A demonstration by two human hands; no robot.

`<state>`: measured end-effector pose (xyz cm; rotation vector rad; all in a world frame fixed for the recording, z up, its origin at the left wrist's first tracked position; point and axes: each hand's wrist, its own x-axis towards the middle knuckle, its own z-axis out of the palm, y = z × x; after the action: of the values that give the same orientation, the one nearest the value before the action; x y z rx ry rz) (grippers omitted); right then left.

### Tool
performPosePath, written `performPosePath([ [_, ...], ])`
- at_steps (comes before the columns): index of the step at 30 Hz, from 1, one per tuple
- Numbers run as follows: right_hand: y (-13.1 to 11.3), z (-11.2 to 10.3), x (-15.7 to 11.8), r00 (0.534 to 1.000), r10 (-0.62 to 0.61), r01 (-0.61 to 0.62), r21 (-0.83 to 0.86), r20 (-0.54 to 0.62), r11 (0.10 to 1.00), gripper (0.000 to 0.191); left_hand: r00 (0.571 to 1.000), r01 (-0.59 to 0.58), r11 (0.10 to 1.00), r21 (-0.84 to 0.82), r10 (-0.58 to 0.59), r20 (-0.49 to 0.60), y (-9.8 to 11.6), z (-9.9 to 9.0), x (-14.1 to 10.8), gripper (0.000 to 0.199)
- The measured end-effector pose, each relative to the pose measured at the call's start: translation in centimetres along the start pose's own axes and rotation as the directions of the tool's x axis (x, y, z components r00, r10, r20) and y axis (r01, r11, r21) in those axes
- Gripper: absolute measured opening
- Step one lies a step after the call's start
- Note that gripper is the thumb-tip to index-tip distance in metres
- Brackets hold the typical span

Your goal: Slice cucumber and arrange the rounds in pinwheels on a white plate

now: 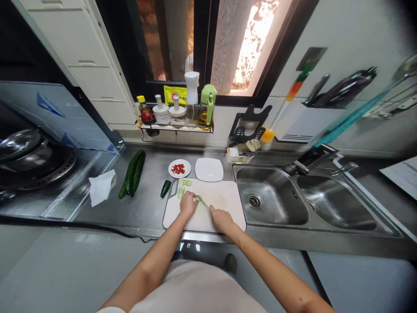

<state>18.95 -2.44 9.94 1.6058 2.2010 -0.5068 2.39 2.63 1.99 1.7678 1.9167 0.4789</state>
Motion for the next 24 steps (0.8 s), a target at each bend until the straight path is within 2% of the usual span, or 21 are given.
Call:
performPosePath([
  [12, 0.53, 0.09, -0.83, 1.0, 0.01, -0.01, 0.006, 0.027, 1.0, 0.036, 1.0, -0.019, 1.0, -0.003, 0.019, -0.018, -0.11, 0.03, -0.22, 0.02],
  [24, 0.05, -0.44, -0.03, 1.0, -0.001, 0.001, -0.01, 0.023, 1.0, 0.038, 1.0, -0.011, 1.0, -0.029, 0.011, 0.004, 0.07, -0.23, -0.34, 0.022],
])
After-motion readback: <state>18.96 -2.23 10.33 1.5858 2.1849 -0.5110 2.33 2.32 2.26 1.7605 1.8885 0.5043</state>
